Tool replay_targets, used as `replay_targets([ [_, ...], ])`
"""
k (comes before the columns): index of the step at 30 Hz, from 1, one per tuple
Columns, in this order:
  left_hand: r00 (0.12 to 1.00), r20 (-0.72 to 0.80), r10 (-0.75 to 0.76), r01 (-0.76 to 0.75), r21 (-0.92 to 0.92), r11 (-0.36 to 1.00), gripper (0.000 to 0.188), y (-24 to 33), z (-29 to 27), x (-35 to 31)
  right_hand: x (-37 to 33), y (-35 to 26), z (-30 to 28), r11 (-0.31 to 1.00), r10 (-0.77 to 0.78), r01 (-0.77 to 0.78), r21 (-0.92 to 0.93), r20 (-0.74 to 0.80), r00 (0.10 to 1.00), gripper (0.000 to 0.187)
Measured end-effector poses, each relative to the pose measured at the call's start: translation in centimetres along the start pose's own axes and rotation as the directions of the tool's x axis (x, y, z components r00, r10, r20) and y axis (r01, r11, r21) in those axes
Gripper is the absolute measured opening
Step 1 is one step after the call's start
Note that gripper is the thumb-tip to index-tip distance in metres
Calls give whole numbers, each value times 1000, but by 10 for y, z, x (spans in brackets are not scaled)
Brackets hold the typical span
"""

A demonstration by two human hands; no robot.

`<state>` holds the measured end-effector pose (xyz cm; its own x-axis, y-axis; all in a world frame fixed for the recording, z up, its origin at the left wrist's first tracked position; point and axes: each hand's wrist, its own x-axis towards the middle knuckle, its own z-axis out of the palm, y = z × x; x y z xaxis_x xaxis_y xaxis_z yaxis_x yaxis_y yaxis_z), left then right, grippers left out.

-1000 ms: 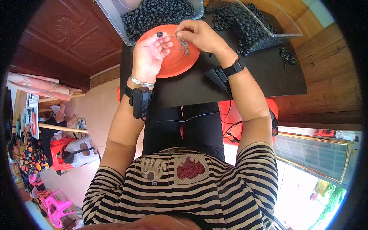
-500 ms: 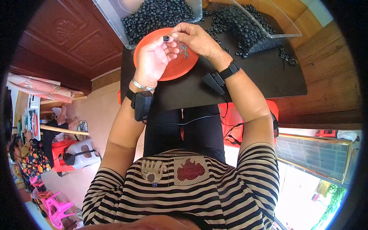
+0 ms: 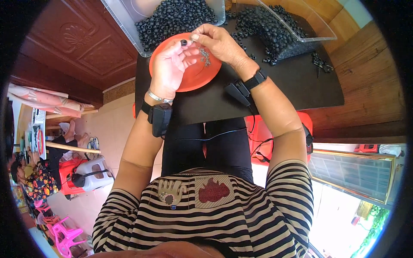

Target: Sorting small black electronic or plastic components from a bin into a tray.

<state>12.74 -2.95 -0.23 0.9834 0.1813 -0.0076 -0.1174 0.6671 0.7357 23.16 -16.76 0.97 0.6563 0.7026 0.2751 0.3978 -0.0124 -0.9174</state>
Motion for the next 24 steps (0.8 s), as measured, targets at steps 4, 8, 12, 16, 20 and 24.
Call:
replay_targets([
  [4, 994, 103, 21, -34, 124, 992, 19, 1, 5, -2, -1, 1, 2, 999, -34, 34, 14, 28, 999, 25],
  [8, 981, 187, -45, 53, -42, 998, 21, 2, -5, 2, -2, -6, 7, 985, -41, 30, 167, 58, 997, 23],
  [12, 981, 178, -79, 102, -127, 987, 24, 2, -5, 3, -2, -4, 6, 988, -40, 27, 151, 83, 996, 23],
  [16, 971, 230, -69, 122, -226, 966, 27, 3, -8, 6, -4, -13, 7, 982, -43, 26, 189, 84, 996, 28],
  [20, 970, 230, -74, 131, -242, 961, 27, 3, -2, 4, -4, -4, -2, 1000, 19, -19, -24, 18, 1000, 36],
  [24, 945, 307, -113, 167, -154, 974, 26, 2, -11, 5, -7, -21, 5, 991, 130, -134, 15, 153, 980, 46],
])
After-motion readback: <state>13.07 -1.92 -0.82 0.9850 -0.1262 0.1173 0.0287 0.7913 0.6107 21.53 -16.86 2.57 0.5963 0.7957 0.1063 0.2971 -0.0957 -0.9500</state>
